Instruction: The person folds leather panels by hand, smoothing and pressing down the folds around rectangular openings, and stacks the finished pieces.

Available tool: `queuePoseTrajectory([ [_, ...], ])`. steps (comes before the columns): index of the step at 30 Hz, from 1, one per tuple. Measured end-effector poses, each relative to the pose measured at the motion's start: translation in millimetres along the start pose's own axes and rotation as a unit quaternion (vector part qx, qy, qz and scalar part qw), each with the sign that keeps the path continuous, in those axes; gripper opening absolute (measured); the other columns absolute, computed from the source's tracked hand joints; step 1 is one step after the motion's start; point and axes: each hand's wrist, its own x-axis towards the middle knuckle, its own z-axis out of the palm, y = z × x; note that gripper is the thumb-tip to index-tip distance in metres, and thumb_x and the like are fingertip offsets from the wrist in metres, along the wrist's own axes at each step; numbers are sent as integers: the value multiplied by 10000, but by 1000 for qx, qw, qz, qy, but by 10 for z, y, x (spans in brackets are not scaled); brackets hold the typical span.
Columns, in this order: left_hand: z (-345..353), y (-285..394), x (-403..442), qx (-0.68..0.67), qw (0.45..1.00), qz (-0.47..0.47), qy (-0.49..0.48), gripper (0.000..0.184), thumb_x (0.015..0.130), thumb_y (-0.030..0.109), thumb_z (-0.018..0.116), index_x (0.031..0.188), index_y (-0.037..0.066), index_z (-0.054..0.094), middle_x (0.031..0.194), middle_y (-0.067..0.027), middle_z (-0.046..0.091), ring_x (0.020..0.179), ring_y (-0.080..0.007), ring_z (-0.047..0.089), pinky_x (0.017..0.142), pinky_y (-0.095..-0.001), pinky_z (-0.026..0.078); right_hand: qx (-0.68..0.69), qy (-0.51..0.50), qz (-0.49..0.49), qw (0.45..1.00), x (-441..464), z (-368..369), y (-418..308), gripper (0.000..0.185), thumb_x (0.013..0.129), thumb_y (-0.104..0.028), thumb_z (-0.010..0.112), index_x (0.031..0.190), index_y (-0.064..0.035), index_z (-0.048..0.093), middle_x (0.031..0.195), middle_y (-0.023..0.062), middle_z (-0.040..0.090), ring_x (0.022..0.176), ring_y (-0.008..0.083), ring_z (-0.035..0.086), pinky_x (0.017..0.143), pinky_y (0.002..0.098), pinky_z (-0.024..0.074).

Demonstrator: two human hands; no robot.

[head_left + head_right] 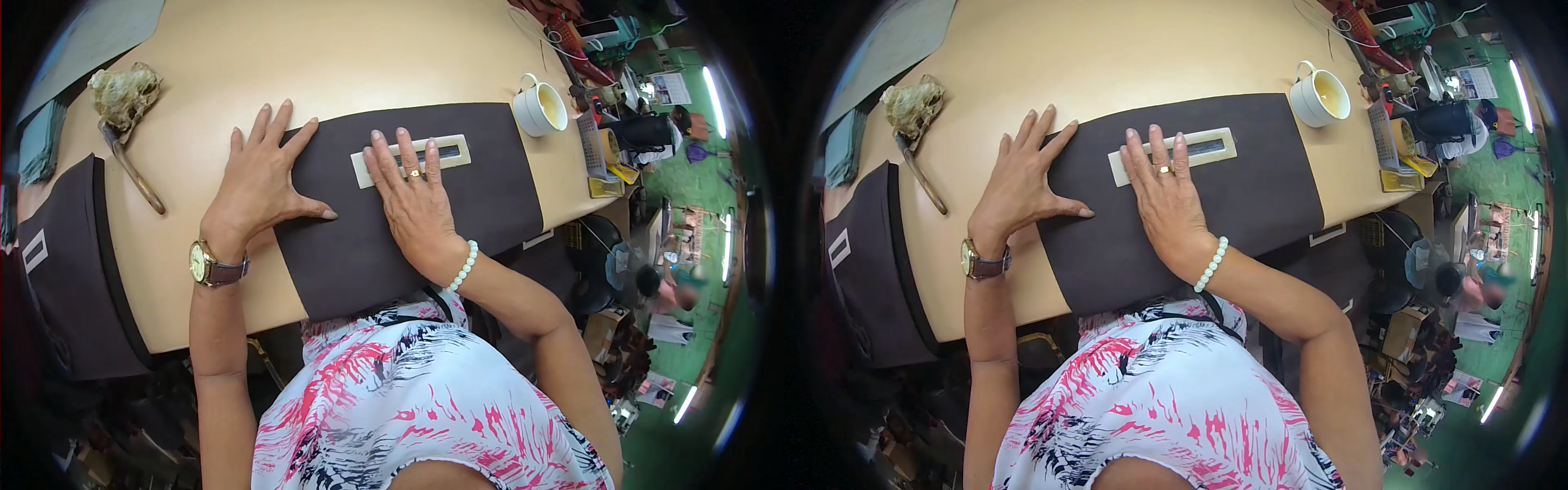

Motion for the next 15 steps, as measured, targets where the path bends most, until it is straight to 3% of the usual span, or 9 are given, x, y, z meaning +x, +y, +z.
queuePoseTrajectory([
  [10, 22, -10, 3, 4, 1000, 0, -5, 1117, 418, 611, 788, 1356, 148, 400, 1434, -185, 271, 1340, -378, 215, 1030, -599, 241, 52, 21, -20, 998, -9, -5, -7, 624, 847, -250, 485, 1424, -152, 270, 1470, 100, 211, 1350, 360, 183, 1079, 576, 99],
  [15, 12, -15, 6, 0, 1000, -4, -11, 1133, 408, 599, 801, 1366, 157, 388, 1448, -171, 254, 1343, -381, 209, 1038, -604, 219, 181, 73, -45, 980, -40, 102, 61, 630, 830, -182, 510, 1418, -175, 283, 1486, 124, 168, 1350, 386, 170, 1064, 599, 99],
])
